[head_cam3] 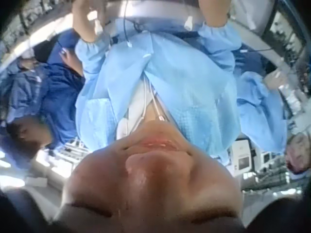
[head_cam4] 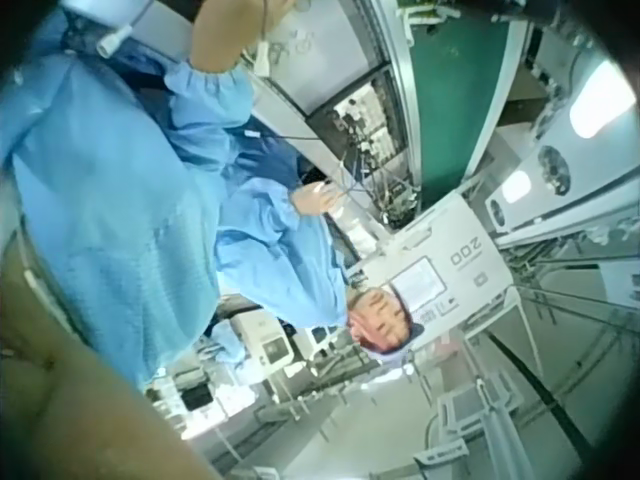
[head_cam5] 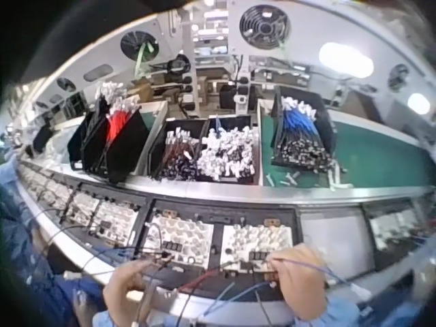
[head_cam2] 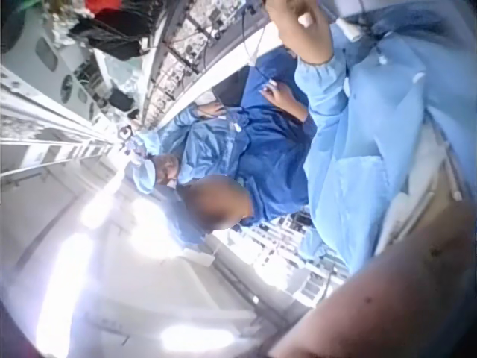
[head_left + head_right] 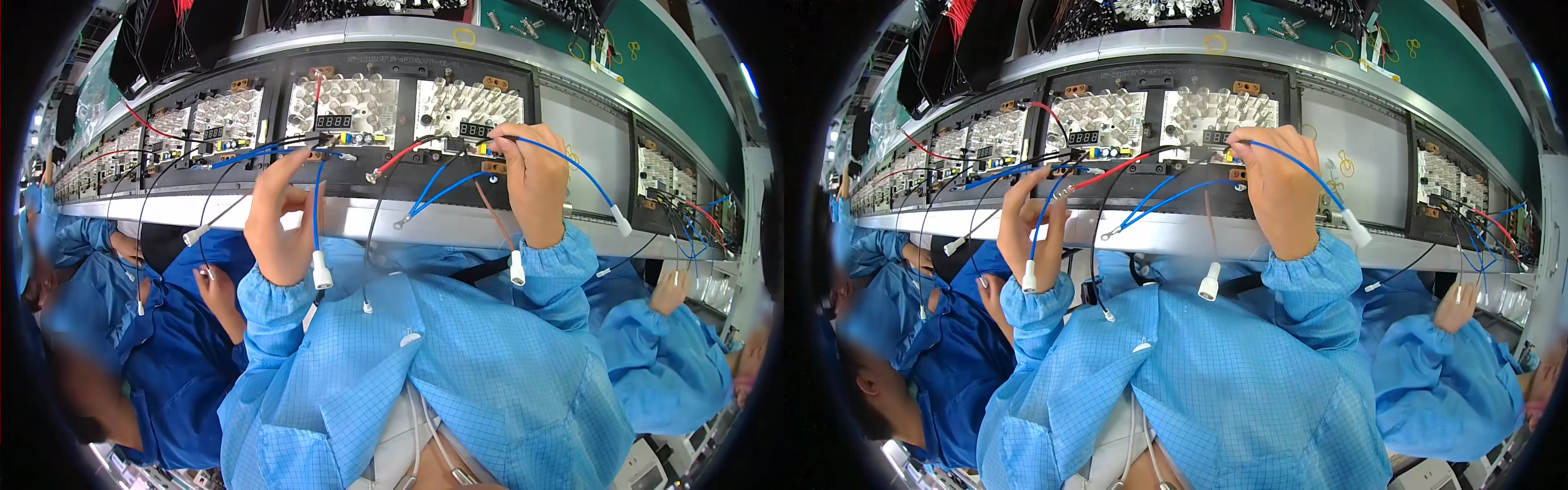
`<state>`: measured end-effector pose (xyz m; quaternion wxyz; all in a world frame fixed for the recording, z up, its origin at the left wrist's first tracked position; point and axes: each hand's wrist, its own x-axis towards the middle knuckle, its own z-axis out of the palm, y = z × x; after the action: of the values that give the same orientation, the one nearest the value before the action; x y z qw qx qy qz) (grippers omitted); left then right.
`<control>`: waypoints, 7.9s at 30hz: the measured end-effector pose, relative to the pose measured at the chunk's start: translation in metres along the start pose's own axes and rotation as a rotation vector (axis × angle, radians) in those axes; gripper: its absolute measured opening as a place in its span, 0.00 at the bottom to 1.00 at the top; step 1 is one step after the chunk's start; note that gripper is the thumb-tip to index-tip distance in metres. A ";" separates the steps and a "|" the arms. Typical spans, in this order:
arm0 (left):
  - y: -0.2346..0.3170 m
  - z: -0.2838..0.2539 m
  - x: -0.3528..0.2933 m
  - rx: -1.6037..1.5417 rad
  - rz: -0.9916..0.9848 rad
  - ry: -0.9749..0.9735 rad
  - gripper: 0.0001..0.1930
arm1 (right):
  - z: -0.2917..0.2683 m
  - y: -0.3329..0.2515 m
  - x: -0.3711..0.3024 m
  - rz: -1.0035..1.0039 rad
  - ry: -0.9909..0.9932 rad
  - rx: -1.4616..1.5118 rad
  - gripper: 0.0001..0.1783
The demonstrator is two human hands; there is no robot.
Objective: Connecting wires and components to electronic circuit boards on an assembly line.
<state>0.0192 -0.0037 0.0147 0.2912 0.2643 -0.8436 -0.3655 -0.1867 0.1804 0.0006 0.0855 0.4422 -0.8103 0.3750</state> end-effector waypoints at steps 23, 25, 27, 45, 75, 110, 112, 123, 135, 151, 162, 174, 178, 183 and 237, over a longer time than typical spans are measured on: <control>-0.043 -0.031 -0.050 0.117 0.385 -0.011 0.13 | -0.040 -0.003 -0.060 0.214 -0.024 0.058 0.21; -0.054 -0.020 -0.073 0.044 0.278 0.067 0.11 | -0.041 0.000 -0.073 0.314 0.034 0.112 0.17; -0.079 -0.010 -0.114 -0.224 -0.094 -0.080 0.08 | -0.038 0.008 -0.085 0.277 0.100 0.134 0.14; -0.169 -0.006 -0.133 -0.851 -0.938 -0.479 0.17 | -0.040 0.004 -0.090 0.145 0.142 0.106 0.11; -0.118 -0.024 -0.053 -0.688 -0.183 -1.038 0.16 | -0.023 -0.003 -0.076 0.102 0.100 -0.009 0.11; -0.548 0.030 0.567 -0.375 0.030 0.215 0.11 | 0.477 0.139 0.452 0.200 0.002 -0.024 0.12; -0.563 0.001 0.667 -0.445 0.079 0.187 0.11 | 0.509 0.124 0.544 0.184 0.037 -0.046 0.11; -0.386 -0.223 0.538 0.595 0.543 0.364 0.11 | 0.257 -0.151 0.461 0.087 0.112 -0.124 0.09; -0.255 -0.309 0.385 0.600 0.670 0.525 0.09 | 0.163 -0.252 0.350 0.024 0.090 -0.126 0.09; -0.066 -0.203 0.230 -0.441 0.177 0.093 0.06 | 0.002 -0.162 0.208 -0.064 0.197 -0.133 0.11; -0.093 -0.029 0.092 -0.535 0.245 0.029 0.11 | 0.010 -0.009 0.037 -0.056 0.206 -0.125 0.11; -0.104 -0.017 0.076 -0.557 0.162 0.005 0.11 | 0.015 -0.004 0.018 -0.009 0.194 -0.114 0.10; -0.107 -0.016 0.078 -0.571 0.199 -0.001 0.10 | 0.016 -0.006 0.018 0.016 0.192 -0.096 0.08; -0.105 -0.016 0.075 -0.531 0.175 0.008 0.09 | 0.022 0.002 0.014 0.039 0.249 -0.036 0.07; -0.041 -0.009 0.029 -0.594 0.011 -0.105 0.35 | -0.029 -0.008 -0.048 0.072 0.205 -0.269 0.12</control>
<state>0.0143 -0.0512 -0.0029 0.3135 0.1437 -0.7151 -0.6080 -0.1570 0.2290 0.0029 0.2125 0.3569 -0.8556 0.3089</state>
